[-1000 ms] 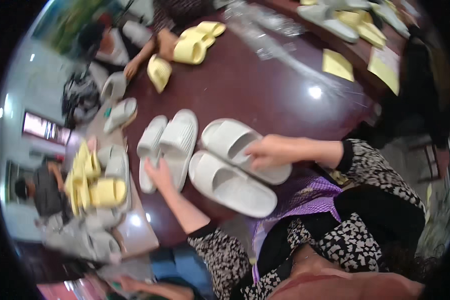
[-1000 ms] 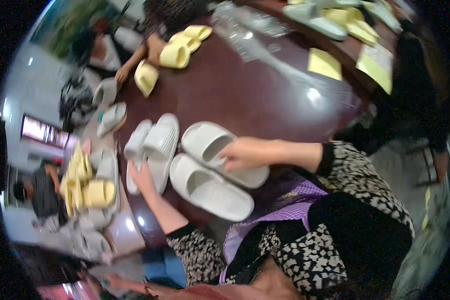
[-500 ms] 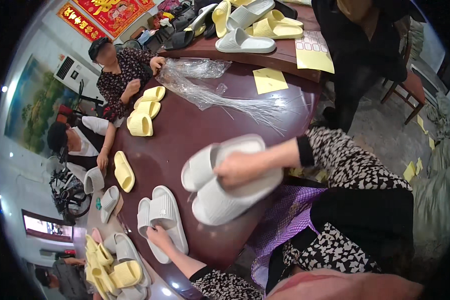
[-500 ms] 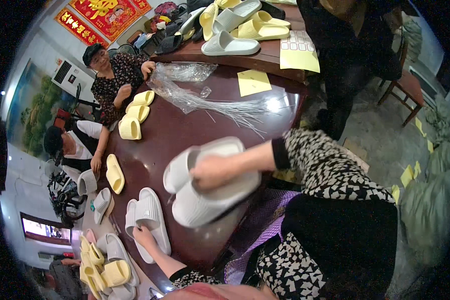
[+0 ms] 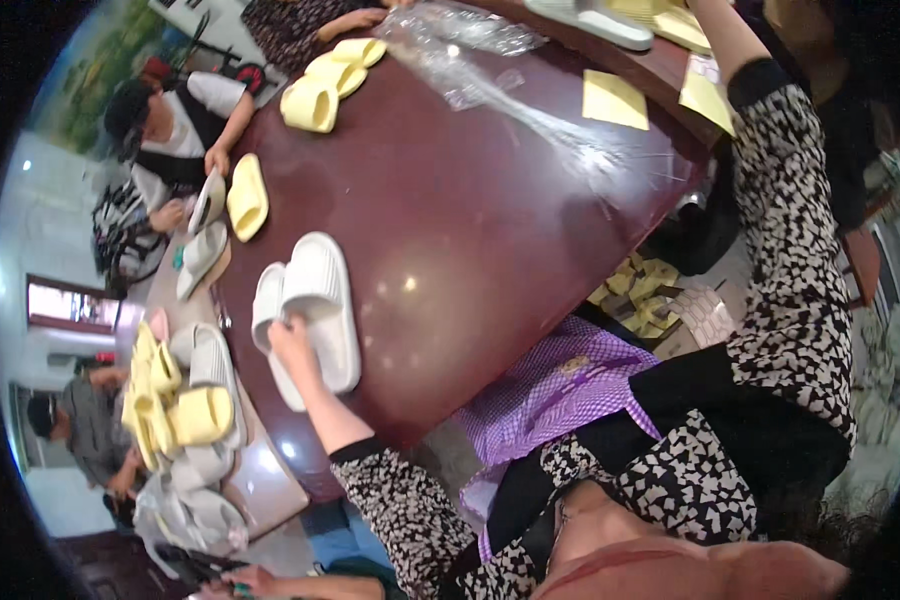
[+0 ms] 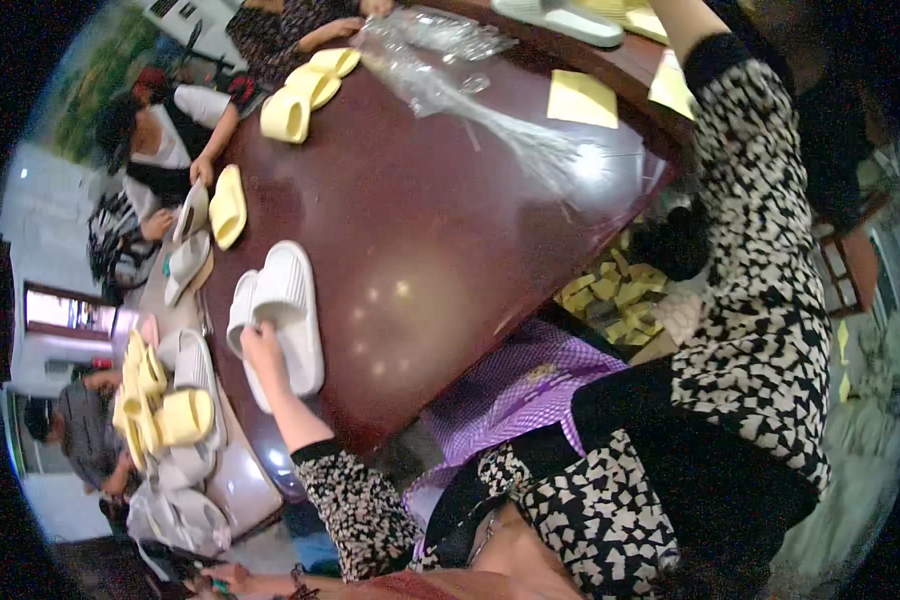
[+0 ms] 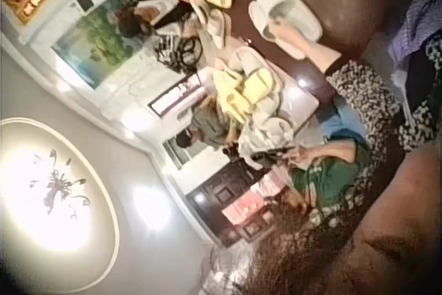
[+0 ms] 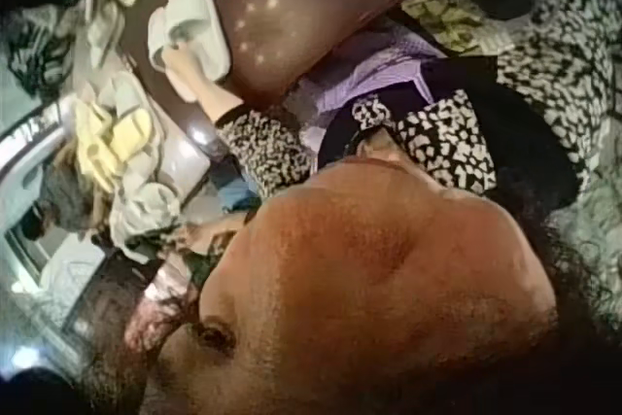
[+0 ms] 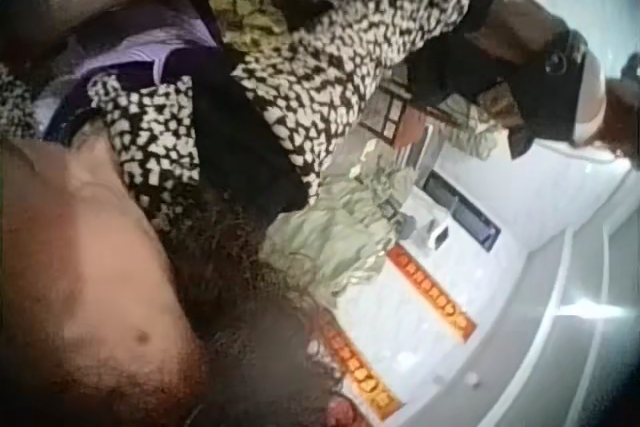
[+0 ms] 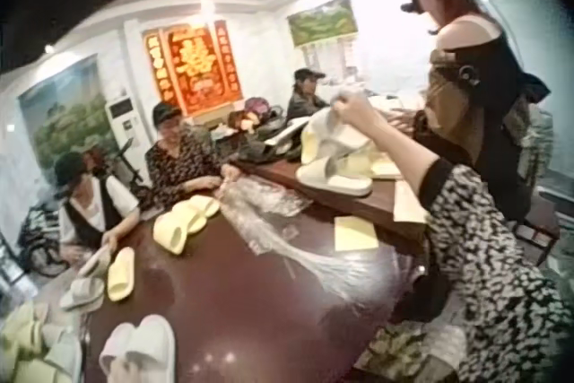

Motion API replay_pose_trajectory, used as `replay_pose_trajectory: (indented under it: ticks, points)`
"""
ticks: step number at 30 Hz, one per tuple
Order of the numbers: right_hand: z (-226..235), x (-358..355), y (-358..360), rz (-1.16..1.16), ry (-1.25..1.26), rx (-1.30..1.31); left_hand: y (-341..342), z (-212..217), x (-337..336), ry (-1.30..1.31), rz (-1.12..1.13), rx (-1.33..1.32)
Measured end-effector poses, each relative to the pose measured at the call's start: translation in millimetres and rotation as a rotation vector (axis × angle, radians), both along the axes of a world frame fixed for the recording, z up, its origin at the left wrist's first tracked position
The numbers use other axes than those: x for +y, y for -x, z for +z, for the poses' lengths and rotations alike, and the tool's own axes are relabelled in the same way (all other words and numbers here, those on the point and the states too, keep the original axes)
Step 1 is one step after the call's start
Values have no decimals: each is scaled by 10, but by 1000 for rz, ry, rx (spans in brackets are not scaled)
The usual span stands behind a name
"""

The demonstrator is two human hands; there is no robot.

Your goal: The person joins pairs of slippers together by threading and fastening plastic ties through them by hand.

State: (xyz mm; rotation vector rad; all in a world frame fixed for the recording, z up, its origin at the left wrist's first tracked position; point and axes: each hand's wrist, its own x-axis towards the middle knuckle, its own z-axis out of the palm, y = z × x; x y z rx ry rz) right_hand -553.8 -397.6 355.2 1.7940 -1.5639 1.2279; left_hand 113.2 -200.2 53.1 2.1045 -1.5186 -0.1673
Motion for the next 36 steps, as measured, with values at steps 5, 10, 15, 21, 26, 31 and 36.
replay_pose_trajectory:
  ticks: [5,10,15,21,26,31,36]
  points:
    - [-1488,196,-588,345,-613,-26,687,243,168,-92,58,-29]
    - [-2368,113,-1195,461,-902,-58,1384,366,341,-144,79,13]
    - [-2793,-30,-1539,276,-739,-14,1705,353,465,-65,66,-36]
    - [-2958,-122,-1660,16,-804,106,1696,346,500,28,72,36]
    - [-2897,-51,-1605,39,-704,32,1647,321,549,-24,59,204]
    - [-2826,10,-1572,76,-818,132,1669,296,569,-34,34,270]
    - [-2784,-18,-1528,118,-775,-34,1667,278,643,83,31,487]
